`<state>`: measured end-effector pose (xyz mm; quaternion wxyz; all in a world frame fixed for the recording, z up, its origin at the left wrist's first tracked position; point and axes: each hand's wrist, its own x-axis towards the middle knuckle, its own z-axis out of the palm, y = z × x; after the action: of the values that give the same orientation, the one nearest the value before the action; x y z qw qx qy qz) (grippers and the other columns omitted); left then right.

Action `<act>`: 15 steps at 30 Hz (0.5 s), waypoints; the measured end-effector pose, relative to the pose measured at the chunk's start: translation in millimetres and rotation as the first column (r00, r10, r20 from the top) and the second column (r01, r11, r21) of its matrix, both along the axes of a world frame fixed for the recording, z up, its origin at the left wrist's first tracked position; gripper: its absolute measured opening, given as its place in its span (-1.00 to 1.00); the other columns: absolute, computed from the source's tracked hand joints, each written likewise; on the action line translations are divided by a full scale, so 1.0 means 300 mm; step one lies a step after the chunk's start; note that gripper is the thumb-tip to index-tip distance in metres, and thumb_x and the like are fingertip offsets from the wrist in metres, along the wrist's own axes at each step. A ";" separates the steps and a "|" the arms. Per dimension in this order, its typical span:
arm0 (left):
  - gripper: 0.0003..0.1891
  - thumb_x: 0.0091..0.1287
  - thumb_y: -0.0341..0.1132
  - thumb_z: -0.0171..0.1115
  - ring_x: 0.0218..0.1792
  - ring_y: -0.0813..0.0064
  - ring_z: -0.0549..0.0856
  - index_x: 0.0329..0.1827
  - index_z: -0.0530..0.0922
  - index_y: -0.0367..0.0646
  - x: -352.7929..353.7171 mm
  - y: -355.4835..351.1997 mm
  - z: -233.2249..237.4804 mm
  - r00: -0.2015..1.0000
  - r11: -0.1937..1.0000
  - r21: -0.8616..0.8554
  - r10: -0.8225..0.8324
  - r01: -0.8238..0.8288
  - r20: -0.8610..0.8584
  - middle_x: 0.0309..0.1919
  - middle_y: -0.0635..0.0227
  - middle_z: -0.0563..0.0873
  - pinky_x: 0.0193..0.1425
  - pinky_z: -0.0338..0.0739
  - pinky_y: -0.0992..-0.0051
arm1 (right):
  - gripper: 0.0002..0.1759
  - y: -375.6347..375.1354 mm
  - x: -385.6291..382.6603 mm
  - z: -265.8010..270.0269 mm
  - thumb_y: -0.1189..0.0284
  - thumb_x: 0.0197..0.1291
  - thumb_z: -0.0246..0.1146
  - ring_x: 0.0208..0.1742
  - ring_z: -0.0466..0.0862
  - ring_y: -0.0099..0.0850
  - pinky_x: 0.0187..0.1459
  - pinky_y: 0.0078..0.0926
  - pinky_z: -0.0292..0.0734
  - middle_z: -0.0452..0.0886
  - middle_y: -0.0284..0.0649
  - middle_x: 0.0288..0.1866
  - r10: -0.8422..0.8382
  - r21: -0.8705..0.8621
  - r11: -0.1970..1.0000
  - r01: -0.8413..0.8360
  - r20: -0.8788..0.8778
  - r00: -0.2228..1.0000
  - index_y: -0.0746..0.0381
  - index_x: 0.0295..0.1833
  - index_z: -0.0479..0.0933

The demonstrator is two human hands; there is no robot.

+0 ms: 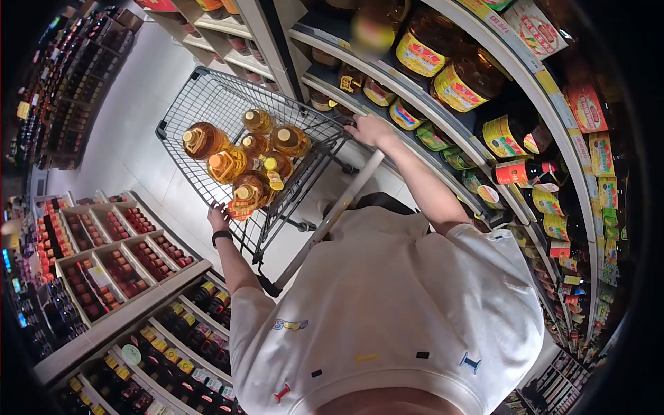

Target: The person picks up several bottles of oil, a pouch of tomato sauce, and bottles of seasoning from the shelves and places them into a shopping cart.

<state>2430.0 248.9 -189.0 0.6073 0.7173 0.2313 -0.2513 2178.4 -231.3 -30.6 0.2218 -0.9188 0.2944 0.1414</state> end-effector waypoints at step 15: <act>-0.59 0.43 -0.15 0.04 -0.17 0.38 0.56 0.27 0.38 -0.10 0.050 0.052 -0.010 1.000 0.999 -0.037 0.019 -0.020 -0.023 0.06 0.27 0.61 -0.12 0.51 0.28 | -0.42 0.076 0.005 -0.005 -0.08 0.31 0.10 -0.14 0.70 0.02 -0.03 -0.15 0.55 0.70 0.08 -0.28 -0.146 -0.149 0.975 0.164 0.126 0.981 0.26 -0.04 0.62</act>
<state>2445.0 264.5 -192.0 0.6205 0.7004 0.2405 -0.2578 2180.0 -208.5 -32.3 0.1746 -0.9144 0.3623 0.0468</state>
